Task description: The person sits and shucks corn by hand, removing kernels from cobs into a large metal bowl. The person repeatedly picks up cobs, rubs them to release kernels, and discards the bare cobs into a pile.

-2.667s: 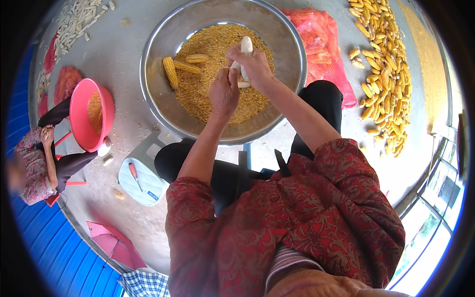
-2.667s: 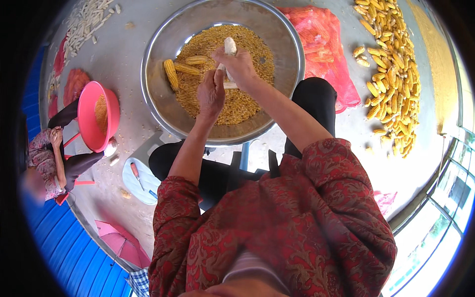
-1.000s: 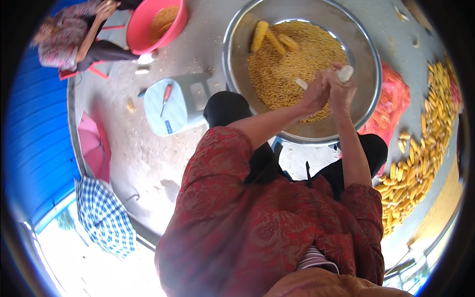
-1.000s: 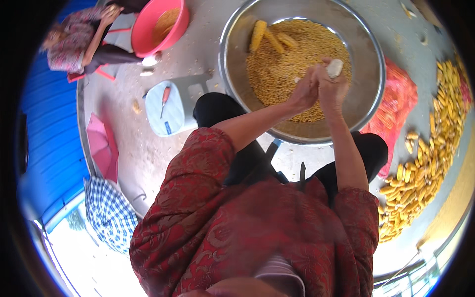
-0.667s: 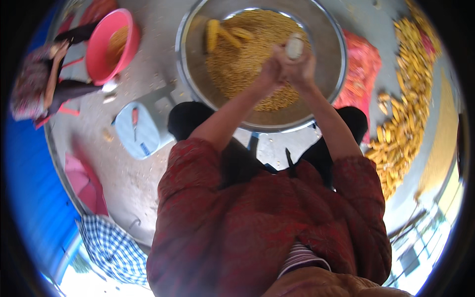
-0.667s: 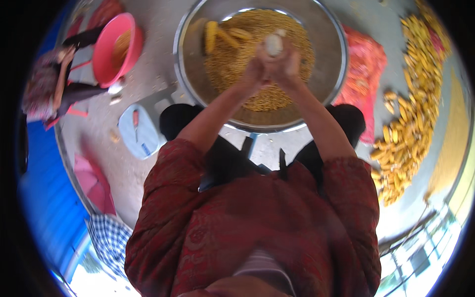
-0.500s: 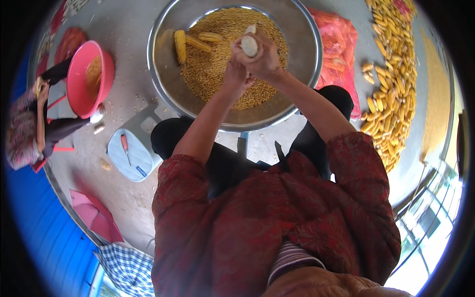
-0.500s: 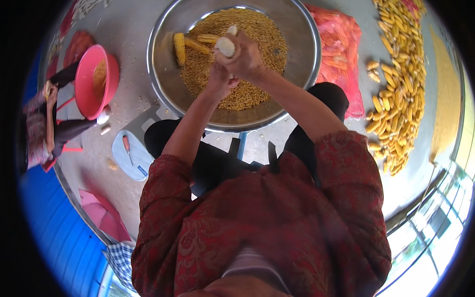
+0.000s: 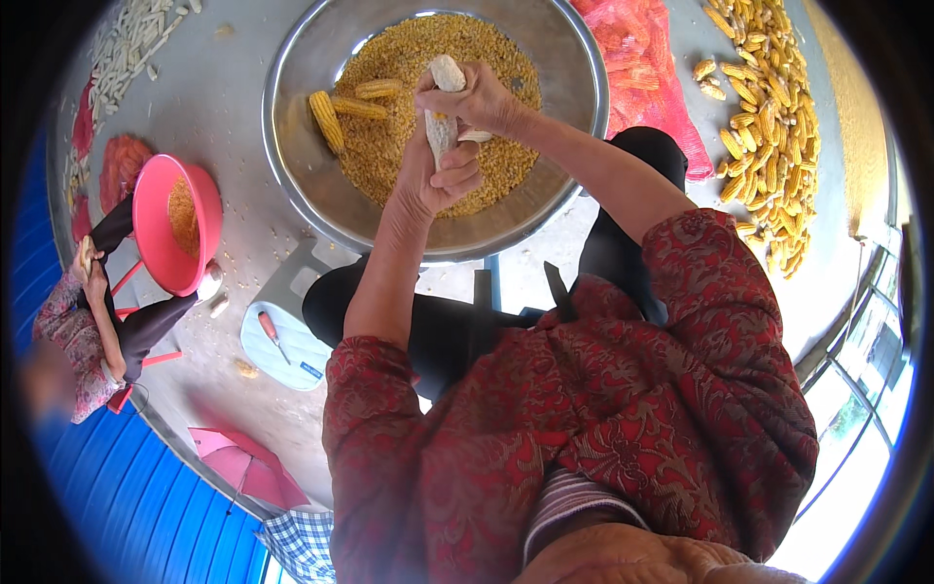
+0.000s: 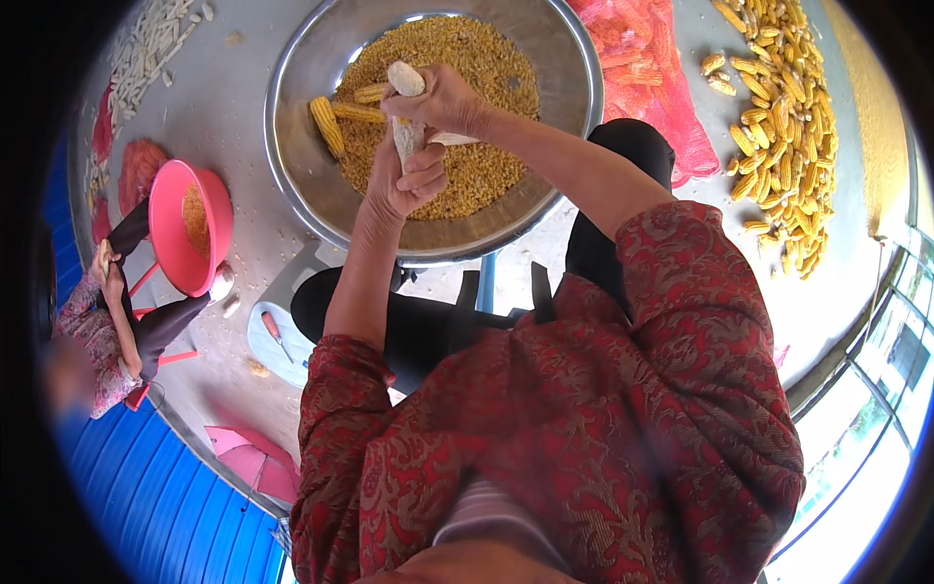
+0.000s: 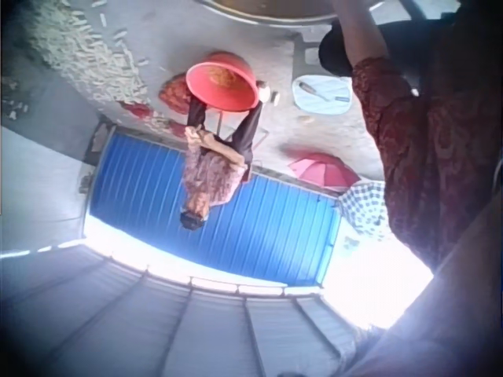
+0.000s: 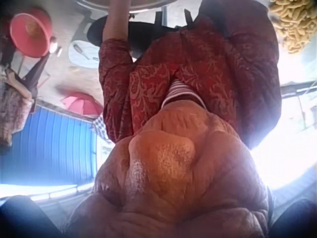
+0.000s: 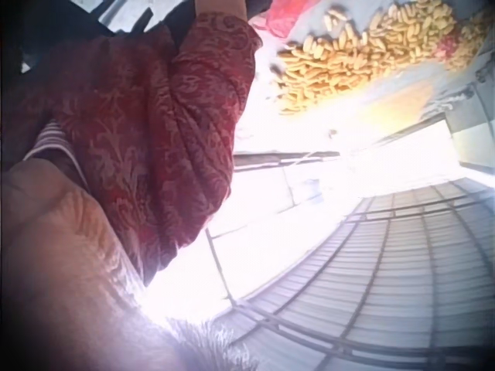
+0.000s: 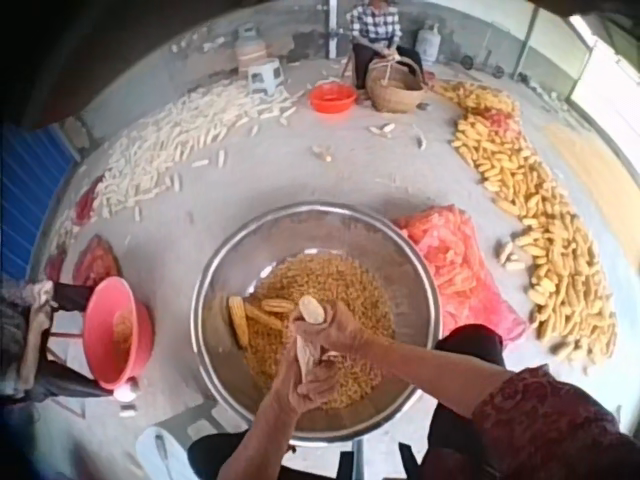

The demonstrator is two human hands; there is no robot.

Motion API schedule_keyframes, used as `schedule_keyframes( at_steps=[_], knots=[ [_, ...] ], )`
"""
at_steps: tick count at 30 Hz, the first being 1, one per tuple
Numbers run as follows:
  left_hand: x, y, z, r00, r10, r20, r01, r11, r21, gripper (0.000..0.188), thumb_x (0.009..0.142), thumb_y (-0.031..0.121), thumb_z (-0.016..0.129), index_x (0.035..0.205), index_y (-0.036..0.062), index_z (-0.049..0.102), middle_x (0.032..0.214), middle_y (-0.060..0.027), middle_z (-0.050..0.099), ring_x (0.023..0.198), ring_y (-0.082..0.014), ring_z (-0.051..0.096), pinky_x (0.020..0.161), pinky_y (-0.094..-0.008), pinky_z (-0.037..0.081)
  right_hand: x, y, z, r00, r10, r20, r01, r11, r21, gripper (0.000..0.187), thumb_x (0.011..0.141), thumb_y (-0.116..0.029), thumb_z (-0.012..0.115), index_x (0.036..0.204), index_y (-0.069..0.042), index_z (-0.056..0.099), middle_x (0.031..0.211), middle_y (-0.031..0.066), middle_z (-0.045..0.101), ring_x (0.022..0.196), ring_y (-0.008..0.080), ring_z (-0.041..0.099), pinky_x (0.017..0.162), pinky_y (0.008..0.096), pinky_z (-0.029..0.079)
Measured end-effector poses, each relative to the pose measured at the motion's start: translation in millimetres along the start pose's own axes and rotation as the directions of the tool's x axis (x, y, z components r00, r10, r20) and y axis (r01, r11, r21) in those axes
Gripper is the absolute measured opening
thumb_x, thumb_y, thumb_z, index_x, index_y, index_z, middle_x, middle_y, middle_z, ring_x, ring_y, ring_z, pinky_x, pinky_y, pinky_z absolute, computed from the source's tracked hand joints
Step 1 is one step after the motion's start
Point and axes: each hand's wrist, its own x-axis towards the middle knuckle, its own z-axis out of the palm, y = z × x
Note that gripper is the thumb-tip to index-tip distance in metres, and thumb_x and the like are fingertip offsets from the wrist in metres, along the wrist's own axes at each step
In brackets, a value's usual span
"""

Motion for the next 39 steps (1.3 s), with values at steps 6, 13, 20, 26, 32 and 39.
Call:
schedule_keyframes(
  at_steps=[6, 13, 20, 26, 32, 39],
  knots=[
    [2.7, -7.1, 19.3, 0.713, 0.518, -0.472, -0.135, 0.762, 0.633, 0.052, 0.095, 0.057, 0.036, 0.101, 0.0089, 0.055, 0.057, -0.0030, 0.049, 0.037, -0.0117, 0.036, 0.038, -0.0274, 0.028, 8.8, -9.7, -3.6, 0.986, 0.049, -0.162, -0.068, 0.991, -0.115, 0.024, 0.083, -0.026, 0.070, 0.094, -0.005, 0.067, 0.081, 0.0015, 0.066, 0.073, 0.0084, 0.060, 0.062, 0.0234, 0.049],
    [12.6, -22.0, -7.5, 0.469, 0.853, 0.228, 0.458, -0.456, 0.764, 0.033, 0.095, 0.036, 0.047, 0.099, 0.0041, 0.053, 0.059, -0.0183, 0.057, 0.052, -0.0308, 0.058, 0.044, -0.0412, 0.042, 9.0, -0.3, 1.2, 0.940, 0.303, -0.153, -0.232, 0.902, 0.364, 0.031, 0.077, -0.030, 0.075, 0.091, -0.003, 0.068, 0.073, 0.0043, 0.065, 0.061, 0.0117, 0.059, 0.053, 0.0272, 0.047],
    [-2.6, -6.3, 8.2, 0.737, 0.561, -0.377, -0.190, 0.708, 0.681, 0.046, 0.097, 0.044, 0.042, 0.106, 0.0004, 0.056, 0.054, -0.0028, 0.046, 0.040, -0.0125, 0.034, 0.042, -0.0306, 0.031, 11.3, 0.0, -8.9, 0.963, 0.116, -0.243, -0.096, 0.991, 0.090, 0.023, 0.081, -0.024, 0.072, 0.094, -0.005, 0.068, 0.072, 0.0072, 0.066, 0.063, 0.0142, 0.063, 0.054, 0.0310, 0.050],
    [-5.3, -9.6, 18.1, 0.783, 0.509, -0.356, -0.261, 0.790, 0.555, 0.051, 0.100, 0.044, 0.035, 0.112, -0.0018, 0.054, 0.060, -0.0002, 0.049, 0.046, -0.0082, 0.036, 0.047, -0.0245, 0.030, 17.9, -13.1, -22.1, 0.950, 0.157, -0.270, 0.009, 0.851, 0.525, 0.031, 0.083, -0.026, 0.071, 0.101, -0.002, 0.066, 0.083, 0.0077, 0.068, 0.075, 0.0169, 0.065, 0.063, 0.0309, 0.052],
    [-9.9, -6.3, 11.5, 0.764, 0.549, -0.339, -0.296, 0.765, 0.572, 0.048, 0.101, 0.042, 0.034, 0.116, -0.0003, 0.052, 0.074, -0.0051, 0.056, 0.057, -0.0113, 0.046, 0.056, -0.0265, 0.039, 9.9, -24.9, -29.9, 0.953, 0.227, -0.202, -0.117, 0.887, 0.446, 0.029, 0.081, -0.017, 0.071, 0.103, 0.001, 0.065, 0.082, 0.0090, 0.067, 0.066, 0.0164, 0.064, 0.057, 0.0291, 0.050],
    [-7.8, -11.6, -11.0, 0.771, 0.561, -0.302, -0.251, 0.702, 0.666, 0.036, 0.099, 0.031, 0.046, 0.117, 0.0005, 0.052, 0.086, -0.0123, 0.062, 0.060, -0.0128, 0.050, 0.059, -0.0288, 0.044, 3.7, -20.4, -33.3, 0.973, 0.070, -0.220, -0.038, 0.989, 0.146, 0.019, 0.081, -0.009, 0.068, 0.095, 0.002, 0.065, 0.075, 0.0082, 0.065, 0.059, 0.0127, 0.060, 0.049, 0.0272, 0.047]
  ],
)
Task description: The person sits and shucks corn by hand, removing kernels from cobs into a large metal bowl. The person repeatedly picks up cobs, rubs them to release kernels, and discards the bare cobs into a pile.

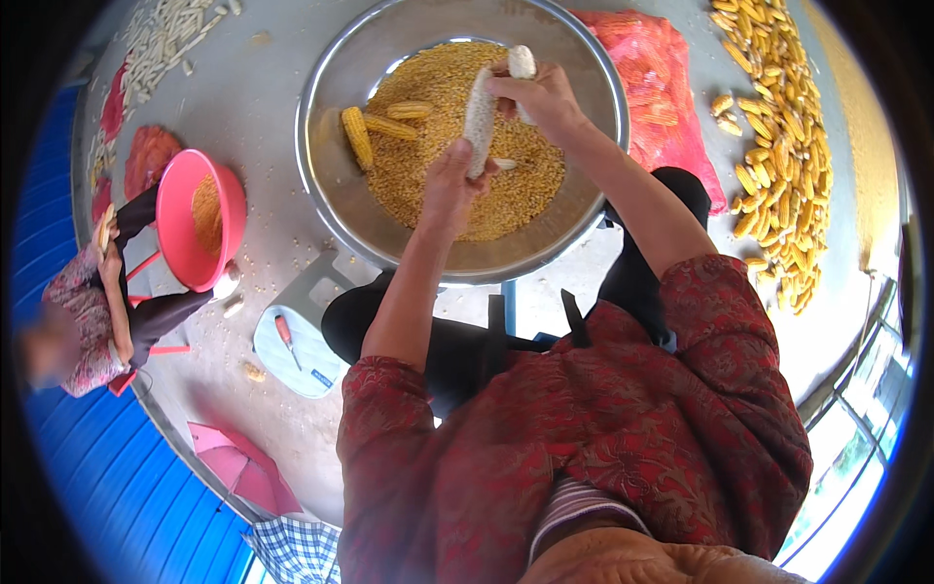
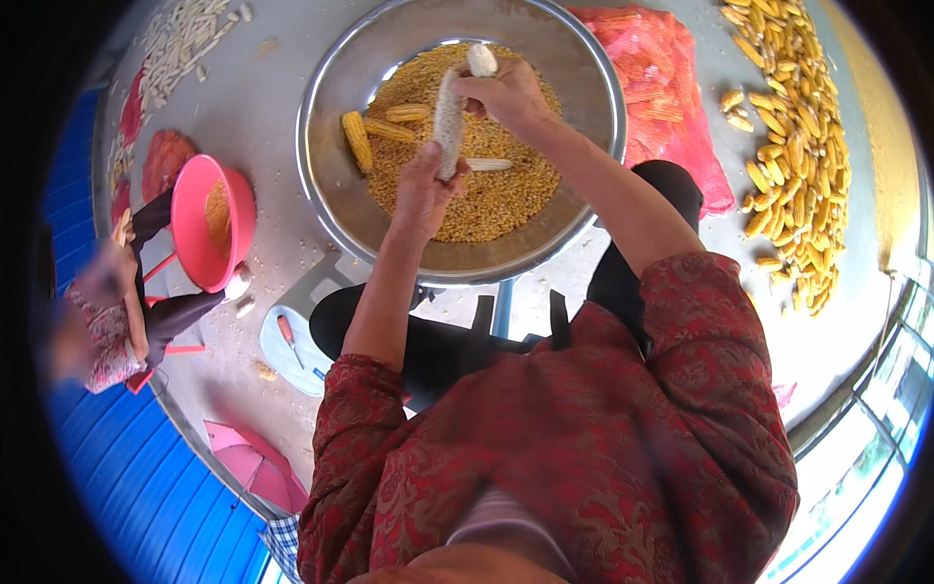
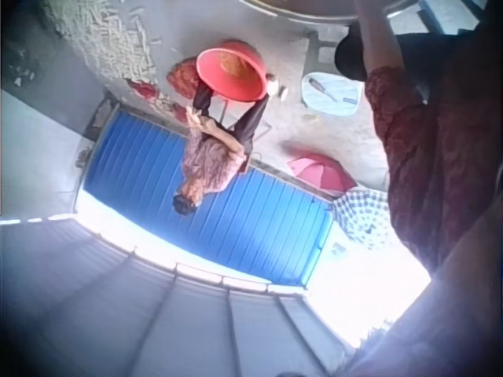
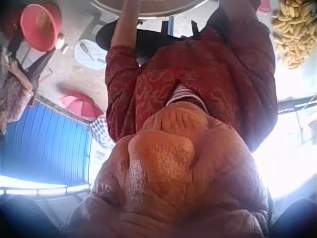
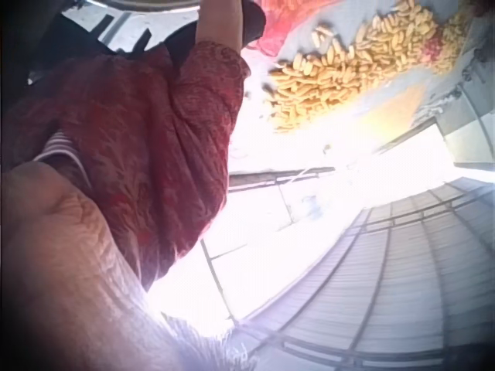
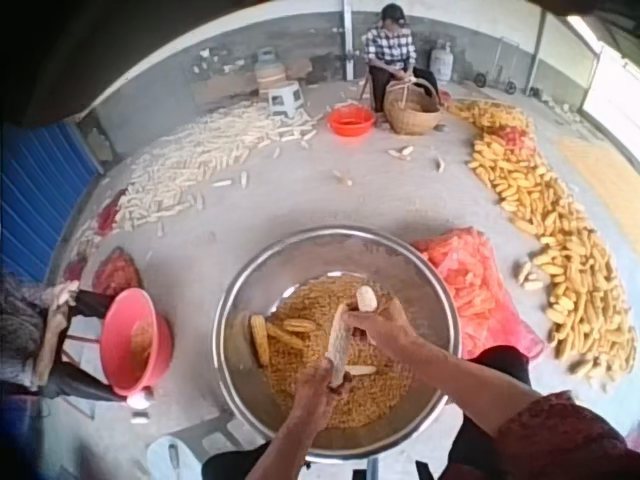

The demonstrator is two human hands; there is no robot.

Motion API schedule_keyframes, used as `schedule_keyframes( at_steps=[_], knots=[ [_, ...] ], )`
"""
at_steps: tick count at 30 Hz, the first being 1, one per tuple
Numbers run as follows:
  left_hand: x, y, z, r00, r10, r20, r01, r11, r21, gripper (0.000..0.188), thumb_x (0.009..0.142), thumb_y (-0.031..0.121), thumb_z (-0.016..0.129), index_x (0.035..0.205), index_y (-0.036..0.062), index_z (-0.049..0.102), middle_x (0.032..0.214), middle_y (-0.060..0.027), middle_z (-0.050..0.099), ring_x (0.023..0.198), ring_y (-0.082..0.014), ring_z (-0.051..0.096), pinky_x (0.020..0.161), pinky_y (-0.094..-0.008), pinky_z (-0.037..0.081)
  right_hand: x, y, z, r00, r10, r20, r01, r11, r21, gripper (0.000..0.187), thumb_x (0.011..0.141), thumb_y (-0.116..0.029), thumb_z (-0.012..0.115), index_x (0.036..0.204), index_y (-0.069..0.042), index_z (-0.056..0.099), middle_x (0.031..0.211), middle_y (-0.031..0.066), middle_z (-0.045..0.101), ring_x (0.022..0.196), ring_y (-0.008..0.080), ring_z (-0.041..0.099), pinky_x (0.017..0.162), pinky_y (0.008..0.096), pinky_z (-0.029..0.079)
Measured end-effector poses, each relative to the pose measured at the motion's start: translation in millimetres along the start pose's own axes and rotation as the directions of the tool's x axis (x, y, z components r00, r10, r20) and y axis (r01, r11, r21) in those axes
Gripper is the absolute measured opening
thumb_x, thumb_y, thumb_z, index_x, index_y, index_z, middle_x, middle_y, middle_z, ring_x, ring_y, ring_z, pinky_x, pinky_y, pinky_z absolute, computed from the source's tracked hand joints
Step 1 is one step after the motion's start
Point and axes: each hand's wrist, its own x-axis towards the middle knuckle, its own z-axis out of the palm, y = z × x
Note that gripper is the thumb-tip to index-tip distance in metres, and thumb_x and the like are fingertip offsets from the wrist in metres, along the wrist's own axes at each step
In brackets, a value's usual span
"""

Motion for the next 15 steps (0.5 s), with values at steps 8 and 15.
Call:
schedule_keyframes(
  at_steps=[8, 15],
  knots=[
    [-5.1, -1.6, 13.8, 0.982, 0.161, -0.099, -0.154, 0.985, 0.077, 0.030, 0.094, 0.018, 0.056, 0.118, 0.0003, 0.056, 0.092, -0.0099, 0.064, 0.067, -0.0103, 0.052, 0.060, -0.0243, 0.044, -8.2, 7.3, -14.1, 0.993, 0.111, -0.041, -0.098, 0.966, 0.241, 0.021, 0.078, -0.010, 0.069, 0.091, 0.006, 0.065, 0.077, 0.0124, 0.066, 0.065, 0.0151, 0.065, 0.056, 0.0274, 0.058],
    [-5.3, -27.4, -1.7, 0.962, 0.077, -0.261, -0.029, 0.983, 0.181, 0.018, 0.088, 0.018, 0.059, 0.099, 0.0035, 0.060, 0.077, -0.0025, 0.056, 0.061, -0.0097, 0.049, 0.054, -0.0230, 0.041, -14.1, -16.5, -25.3, 0.996, 0.051, -0.076, -0.049, 0.998, 0.033, 0.015, 0.082, -0.015, 0.065, 0.085, 0.000, 0.063, 0.075, 0.0076, 0.063, 0.062, 0.0123, 0.059, 0.056, 0.0267, 0.050]
  ],
)
